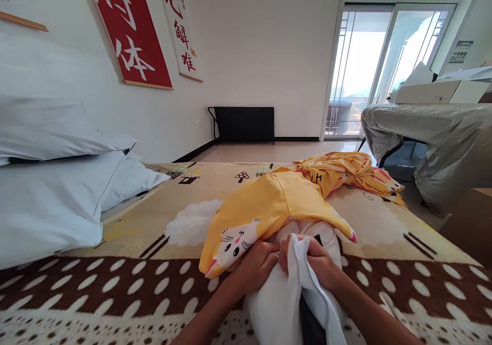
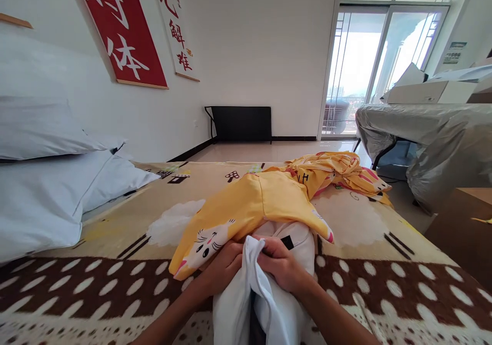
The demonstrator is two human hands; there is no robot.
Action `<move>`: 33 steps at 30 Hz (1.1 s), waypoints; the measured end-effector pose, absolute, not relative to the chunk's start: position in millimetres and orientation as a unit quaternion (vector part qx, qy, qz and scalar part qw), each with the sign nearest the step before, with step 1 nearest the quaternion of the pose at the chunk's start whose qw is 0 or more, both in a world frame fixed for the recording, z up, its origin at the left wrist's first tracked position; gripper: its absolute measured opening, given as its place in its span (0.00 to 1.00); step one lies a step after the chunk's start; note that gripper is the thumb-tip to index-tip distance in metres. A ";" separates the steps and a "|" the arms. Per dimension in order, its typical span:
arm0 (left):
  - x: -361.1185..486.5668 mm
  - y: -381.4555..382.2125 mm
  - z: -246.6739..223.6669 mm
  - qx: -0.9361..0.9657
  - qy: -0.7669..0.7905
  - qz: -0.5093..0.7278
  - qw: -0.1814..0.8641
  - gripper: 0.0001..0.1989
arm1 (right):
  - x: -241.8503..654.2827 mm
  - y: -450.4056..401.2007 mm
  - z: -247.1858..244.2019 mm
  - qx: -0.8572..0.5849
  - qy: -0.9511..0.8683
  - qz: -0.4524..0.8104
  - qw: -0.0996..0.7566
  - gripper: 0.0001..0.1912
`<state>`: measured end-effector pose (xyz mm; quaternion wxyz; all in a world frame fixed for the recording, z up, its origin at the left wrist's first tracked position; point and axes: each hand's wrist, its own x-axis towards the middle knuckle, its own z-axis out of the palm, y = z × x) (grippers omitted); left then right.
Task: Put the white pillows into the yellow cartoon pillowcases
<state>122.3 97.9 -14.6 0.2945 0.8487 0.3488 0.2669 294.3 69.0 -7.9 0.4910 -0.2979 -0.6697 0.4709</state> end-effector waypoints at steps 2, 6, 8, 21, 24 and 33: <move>123.2 98.5 -14.2 0.849 0.374 0.266 0.261 0.14 | 286.7 68.8 -9.4 -0.268 -0.630 0.534 0.495 0.21; 120.8 93.2 -3.3 0.859 0.409 0.284 0.117 0.07 | 279.3 71.1 -17.2 -0.252 -0.537 0.609 0.527 0.20; 119.5 89.4 2.4 0.863 0.387 0.323 0.028 0.08 | 276.6 71.3 -21.1 -0.276 -0.512 0.622 0.524 0.19; 114.8 121.8 -11.5 0.804 0.437 0.336 -0.223 0.06 | 253.0 63.4 -30.7 -0.264 -0.564 0.603 0.500 0.27; 114.5 120.1 -9.0 0.794 0.450 0.367 -0.180 0.06 | 253.8 65.1 -30.9 -0.271 -0.549 0.602 0.512 0.26; 120.8 99.7 16.9 0.727 0.468 0.492 0.101 0.07 | 257.0 89.3 -30.0 -0.339 -0.490 0.611 0.521 0.25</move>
